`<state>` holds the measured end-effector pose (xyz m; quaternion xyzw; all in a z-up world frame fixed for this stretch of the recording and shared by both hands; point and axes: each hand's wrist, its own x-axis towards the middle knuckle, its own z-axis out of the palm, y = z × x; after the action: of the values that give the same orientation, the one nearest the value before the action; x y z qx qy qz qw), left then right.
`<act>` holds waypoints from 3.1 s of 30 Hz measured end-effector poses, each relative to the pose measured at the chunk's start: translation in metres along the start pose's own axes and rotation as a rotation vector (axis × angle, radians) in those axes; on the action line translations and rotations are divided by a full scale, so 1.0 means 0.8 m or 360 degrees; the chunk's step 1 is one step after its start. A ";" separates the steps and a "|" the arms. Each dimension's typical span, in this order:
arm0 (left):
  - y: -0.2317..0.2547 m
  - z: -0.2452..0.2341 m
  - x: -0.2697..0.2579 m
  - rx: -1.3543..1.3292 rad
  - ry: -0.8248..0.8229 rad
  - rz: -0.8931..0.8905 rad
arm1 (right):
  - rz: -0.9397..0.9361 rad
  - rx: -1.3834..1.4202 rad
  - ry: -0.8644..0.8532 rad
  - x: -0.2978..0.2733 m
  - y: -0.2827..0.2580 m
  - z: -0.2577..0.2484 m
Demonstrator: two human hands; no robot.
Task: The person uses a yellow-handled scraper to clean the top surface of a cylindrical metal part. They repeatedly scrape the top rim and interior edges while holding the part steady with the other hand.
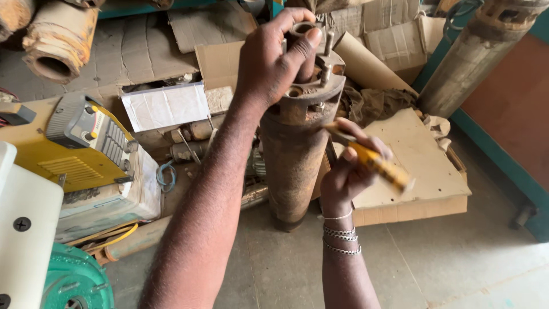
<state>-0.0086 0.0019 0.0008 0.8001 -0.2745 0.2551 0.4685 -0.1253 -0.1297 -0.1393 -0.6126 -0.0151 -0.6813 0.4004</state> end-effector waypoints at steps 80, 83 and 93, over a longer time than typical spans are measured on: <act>-0.027 0.019 0.003 0.0432 0.0433 0.0634 | 0.0100 0.0610 -0.0154 0.048 -0.012 -0.012; -0.006 0.028 -0.006 0.0447 0.0509 0.0519 | 0.0316 0.0730 -0.0369 0.060 -0.012 -0.014; 0.020 0.045 -0.015 0.0625 0.0715 0.0333 | 0.0832 0.0896 -0.0568 0.107 -0.034 -0.046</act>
<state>-0.0232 -0.0341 -0.0128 0.7663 -0.1905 0.5205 0.3250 -0.1651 -0.1748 -0.0632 -0.5708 -0.1138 -0.4093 0.7026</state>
